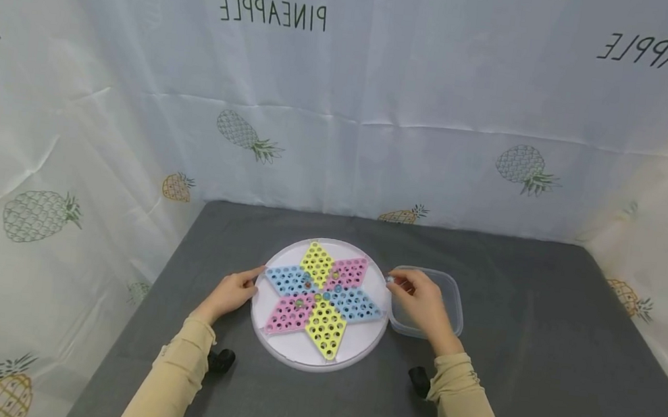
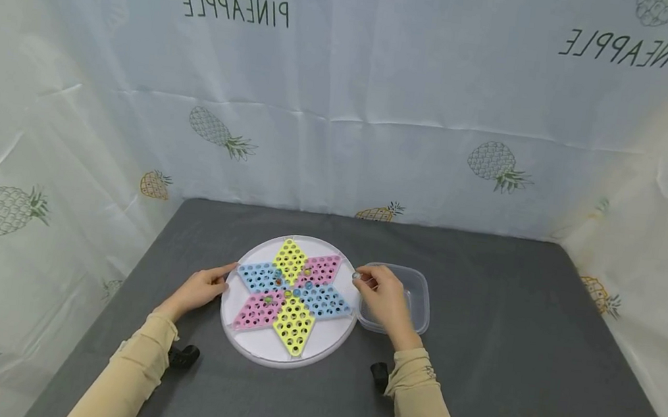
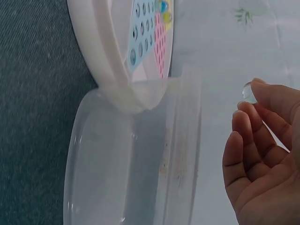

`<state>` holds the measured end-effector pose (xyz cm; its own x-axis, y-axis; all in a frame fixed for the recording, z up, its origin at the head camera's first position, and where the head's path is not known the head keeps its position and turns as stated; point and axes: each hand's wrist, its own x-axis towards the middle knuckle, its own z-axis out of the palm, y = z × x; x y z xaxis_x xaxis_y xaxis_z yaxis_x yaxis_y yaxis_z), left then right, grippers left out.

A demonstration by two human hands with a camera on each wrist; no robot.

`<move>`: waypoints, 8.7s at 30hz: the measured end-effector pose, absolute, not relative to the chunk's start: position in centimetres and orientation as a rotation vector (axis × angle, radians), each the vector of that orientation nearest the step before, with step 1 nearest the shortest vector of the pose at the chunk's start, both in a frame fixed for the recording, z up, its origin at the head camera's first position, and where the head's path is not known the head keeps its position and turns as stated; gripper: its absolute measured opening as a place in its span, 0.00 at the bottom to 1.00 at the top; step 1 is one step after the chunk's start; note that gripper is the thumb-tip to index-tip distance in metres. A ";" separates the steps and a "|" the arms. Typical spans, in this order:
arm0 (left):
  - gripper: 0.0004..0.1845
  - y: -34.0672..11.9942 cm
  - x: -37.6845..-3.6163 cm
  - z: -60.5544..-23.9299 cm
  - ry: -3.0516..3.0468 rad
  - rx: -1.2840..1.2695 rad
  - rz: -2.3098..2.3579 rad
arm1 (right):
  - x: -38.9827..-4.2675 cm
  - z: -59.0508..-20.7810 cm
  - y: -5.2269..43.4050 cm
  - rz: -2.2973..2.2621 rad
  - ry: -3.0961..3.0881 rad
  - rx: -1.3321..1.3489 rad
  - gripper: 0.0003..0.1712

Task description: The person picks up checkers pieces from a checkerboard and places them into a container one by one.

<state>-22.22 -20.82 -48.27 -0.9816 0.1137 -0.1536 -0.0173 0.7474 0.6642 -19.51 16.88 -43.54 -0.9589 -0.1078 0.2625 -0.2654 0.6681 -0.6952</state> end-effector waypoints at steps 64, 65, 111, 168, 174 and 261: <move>0.27 -21.0 -22.3 -48.5 2.748 0.082 1.086 | -22.9 -47.1 18.9 1.113 -2.968 0.016 0.17; 0.27 -20.9 -22.3 -48.5 2.745 0.080 1.088 | -22.9 -47.0 18.9 1.112 -2.964 0.016 0.17; 0.27 -20.9 -22.3 -48.8 2.747 0.038 1.091 | -21.4 -42.6 10.1 1.293 -2.777 0.284 0.15; 0.27 -20.9 -22.0 -48.7 2.718 -0.005 1.122 | -21.6 -47.8 7.3 1.335 -2.877 0.108 0.09; 0.27 -21.0 -22.0 -48.8 2.734 0.010 1.130 | -21.3 -47.7 7.3 1.409 -2.847 0.101 0.10; 0.27 -20.9 -22.2 -49.1 2.763 -0.015 1.124 | -20.5 -45.7 18.5 1.329 -2.752 -0.084 0.18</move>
